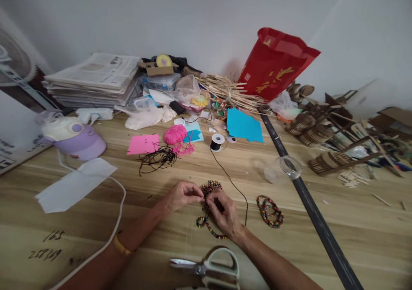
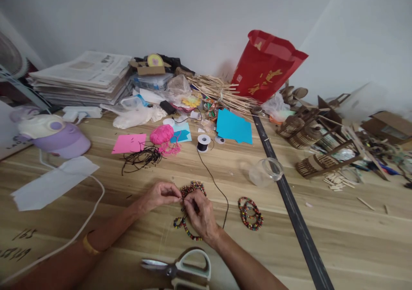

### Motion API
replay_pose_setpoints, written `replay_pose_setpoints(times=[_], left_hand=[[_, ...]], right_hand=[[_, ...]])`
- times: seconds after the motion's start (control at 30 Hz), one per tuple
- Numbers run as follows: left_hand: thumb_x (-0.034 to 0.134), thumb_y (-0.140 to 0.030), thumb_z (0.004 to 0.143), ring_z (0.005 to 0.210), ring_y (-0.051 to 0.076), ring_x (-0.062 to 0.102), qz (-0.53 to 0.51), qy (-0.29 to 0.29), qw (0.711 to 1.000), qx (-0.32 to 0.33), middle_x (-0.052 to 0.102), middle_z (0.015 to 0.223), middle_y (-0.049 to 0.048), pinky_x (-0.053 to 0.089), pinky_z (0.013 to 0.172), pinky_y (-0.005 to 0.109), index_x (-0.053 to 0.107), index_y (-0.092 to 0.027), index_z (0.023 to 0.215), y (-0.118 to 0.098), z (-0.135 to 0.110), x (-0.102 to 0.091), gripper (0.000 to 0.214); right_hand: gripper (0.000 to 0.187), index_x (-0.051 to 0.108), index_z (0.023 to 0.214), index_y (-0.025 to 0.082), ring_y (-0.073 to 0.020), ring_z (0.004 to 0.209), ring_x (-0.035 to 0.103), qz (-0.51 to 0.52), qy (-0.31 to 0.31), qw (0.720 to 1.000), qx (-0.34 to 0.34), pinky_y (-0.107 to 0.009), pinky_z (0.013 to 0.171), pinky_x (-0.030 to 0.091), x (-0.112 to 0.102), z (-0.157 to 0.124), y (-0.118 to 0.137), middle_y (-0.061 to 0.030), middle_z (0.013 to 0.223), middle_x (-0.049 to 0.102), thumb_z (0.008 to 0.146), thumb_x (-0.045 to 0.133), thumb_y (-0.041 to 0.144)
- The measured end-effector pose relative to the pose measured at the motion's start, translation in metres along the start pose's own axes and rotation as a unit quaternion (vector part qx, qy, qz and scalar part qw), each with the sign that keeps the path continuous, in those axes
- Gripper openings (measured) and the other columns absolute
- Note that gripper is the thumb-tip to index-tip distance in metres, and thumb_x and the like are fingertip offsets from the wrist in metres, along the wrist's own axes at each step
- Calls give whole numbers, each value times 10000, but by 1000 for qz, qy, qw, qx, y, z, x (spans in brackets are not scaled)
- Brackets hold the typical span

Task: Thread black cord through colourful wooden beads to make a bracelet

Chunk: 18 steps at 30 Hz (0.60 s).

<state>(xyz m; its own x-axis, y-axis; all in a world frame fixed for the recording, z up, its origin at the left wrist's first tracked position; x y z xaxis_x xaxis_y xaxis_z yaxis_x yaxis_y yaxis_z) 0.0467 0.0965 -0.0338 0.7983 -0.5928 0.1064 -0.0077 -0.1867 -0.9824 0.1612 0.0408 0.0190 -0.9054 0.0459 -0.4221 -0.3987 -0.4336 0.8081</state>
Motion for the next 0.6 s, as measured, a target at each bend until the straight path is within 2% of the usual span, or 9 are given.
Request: replay_pose_setpoints(times=[0.6], left_hand=[[810,-317,587,626,124,620,-6,-1,1000,-7,709,681,38,479,635,227,688,-109,723,-2,0,2,277]], right_hand=[[155,580,814,179,-150,673,548,-2,2,1000,-30,-254,614,452,-1,0,6,-33,725,586,926,490,237]])
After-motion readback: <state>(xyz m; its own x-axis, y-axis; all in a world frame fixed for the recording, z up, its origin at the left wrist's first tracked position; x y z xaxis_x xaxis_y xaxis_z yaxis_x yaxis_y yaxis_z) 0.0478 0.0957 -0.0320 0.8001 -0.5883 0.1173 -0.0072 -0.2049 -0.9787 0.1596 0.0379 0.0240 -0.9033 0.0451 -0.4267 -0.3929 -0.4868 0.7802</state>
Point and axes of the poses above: each hand's wrist, its own z-axis towards the middle knuckle, its own x-axis out of the palm, y = z × x, the point moved 9 cm from there along z, towards the middle knuckle
